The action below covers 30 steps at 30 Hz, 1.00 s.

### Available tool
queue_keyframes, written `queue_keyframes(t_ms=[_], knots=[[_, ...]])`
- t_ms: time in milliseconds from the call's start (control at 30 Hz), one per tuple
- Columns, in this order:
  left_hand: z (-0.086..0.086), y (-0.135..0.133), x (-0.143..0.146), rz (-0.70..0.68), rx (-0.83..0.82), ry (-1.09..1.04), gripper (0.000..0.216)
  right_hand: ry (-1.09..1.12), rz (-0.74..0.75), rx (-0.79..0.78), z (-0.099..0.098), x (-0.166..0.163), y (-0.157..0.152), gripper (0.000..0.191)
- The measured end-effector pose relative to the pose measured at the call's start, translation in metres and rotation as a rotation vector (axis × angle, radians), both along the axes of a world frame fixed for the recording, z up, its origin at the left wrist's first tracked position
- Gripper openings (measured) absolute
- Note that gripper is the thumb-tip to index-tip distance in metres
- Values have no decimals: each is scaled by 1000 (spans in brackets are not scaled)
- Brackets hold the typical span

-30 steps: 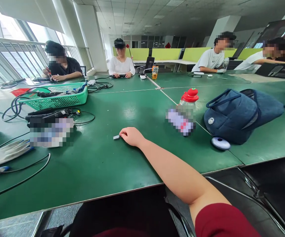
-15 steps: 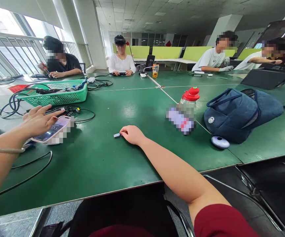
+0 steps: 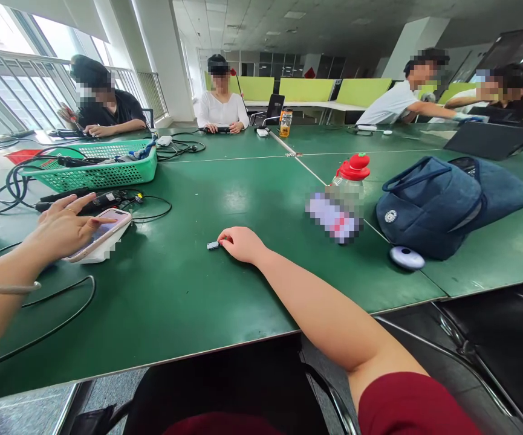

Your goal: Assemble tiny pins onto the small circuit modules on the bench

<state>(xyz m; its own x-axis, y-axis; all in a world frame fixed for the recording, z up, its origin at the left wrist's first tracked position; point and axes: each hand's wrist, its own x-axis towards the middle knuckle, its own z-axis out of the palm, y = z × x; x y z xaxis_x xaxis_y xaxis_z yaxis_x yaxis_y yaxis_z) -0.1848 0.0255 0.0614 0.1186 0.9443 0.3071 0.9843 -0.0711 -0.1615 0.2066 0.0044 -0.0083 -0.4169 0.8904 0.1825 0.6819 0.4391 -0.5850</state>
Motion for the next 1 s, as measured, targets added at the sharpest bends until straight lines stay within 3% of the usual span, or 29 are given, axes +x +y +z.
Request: queue_keyframes(t_ms=[200, 533, 633, 1000], knots=[[-2, -12, -5, 65, -35, 83, 76, -5, -2, 4, 0, 0, 1, 17], [-9, -21, -17, 66, 18, 109, 65, 1, 9, 0, -2, 2, 2, 16], [-10, -23, -15, 10, 26, 76, 65, 2, 14, -5, -2, 2, 2, 16], [-18, -9, -23, -33, 36, 51, 53, -1, 9, -9, 1, 1, 0, 15]])
